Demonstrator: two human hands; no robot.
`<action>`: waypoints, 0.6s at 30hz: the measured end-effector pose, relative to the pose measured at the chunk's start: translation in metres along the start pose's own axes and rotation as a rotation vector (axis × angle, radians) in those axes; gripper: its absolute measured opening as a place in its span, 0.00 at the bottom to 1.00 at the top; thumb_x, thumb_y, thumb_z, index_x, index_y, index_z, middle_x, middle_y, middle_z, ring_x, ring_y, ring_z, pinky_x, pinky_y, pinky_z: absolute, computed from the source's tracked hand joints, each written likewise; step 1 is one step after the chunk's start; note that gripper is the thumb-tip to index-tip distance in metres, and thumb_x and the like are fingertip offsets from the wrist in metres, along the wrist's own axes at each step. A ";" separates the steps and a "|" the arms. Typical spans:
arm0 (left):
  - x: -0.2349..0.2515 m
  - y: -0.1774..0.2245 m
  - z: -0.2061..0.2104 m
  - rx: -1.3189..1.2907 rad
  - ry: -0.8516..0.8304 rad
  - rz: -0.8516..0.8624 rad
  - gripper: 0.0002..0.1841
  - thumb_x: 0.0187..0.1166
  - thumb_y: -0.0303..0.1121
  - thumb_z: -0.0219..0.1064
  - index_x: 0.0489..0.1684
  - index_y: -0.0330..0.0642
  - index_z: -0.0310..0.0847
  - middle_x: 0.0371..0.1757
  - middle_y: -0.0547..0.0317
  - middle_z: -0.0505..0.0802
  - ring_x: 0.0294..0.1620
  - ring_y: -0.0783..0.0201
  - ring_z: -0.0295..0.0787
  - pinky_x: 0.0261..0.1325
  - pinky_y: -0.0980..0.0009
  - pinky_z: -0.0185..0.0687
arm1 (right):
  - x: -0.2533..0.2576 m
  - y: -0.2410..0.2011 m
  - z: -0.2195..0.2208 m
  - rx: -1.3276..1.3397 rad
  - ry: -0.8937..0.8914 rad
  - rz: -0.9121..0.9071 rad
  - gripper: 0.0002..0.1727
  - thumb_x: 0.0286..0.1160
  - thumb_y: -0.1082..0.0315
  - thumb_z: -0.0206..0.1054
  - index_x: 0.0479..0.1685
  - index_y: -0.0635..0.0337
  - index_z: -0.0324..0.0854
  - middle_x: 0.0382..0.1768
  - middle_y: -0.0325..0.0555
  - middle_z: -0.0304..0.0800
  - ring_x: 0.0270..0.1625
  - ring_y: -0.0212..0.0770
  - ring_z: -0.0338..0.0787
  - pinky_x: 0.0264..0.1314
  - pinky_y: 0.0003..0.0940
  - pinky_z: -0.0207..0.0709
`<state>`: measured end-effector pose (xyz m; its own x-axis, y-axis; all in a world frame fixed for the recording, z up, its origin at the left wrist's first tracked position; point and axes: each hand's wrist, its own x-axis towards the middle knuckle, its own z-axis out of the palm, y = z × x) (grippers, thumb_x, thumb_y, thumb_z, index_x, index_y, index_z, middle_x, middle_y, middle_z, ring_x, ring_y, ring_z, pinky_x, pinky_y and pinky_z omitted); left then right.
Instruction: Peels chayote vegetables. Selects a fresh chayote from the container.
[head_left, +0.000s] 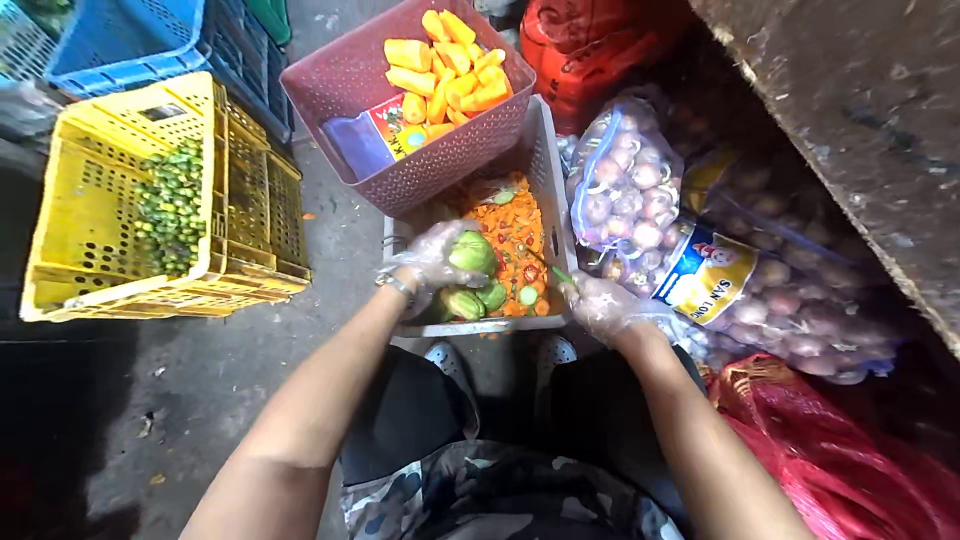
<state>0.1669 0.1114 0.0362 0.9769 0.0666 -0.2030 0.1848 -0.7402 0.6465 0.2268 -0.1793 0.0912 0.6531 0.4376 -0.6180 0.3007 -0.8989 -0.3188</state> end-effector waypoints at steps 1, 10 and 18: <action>0.010 0.010 0.012 -0.008 -0.021 -0.038 0.53 0.47 0.47 0.91 0.84 0.62 0.69 0.79 0.44 0.79 0.78 0.43 0.75 0.78 0.39 0.71 | 0.005 0.000 -0.003 0.056 0.085 0.001 0.24 0.95 0.51 0.47 0.70 0.60 0.76 0.51 0.65 0.90 0.57 0.65 0.91 0.59 0.67 0.80; 0.069 0.056 0.140 0.138 -0.317 -0.311 0.42 0.64 0.45 0.82 0.84 0.56 0.67 0.85 0.37 0.68 0.71 0.35 0.80 0.65 0.37 0.81 | 0.016 0.008 -0.010 0.219 0.193 0.021 0.25 0.96 0.51 0.47 0.72 0.59 0.77 0.54 0.65 0.90 0.61 0.62 0.90 0.66 0.64 0.77; 0.095 0.091 0.134 0.335 -0.542 -0.540 0.35 0.77 0.48 0.69 0.82 0.39 0.68 0.75 0.34 0.81 0.76 0.35 0.77 0.70 0.33 0.73 | 0.008 0.010 -0.007 0.309 0.364 -0.107 0.23 0.93 0.54 0.52 0.65 0.63 0.82 0.47 0.62 0.92 0.55 0.61 0.93 0.60 0.60 0.81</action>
<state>0.2626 -0.0393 -0.0231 0.5605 0.2019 -0.8032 0.4874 -0.8645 0.1229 0.2397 -0.1844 0.0877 0.8470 0.4412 -0.2965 0.1948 -0.7766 -0.5992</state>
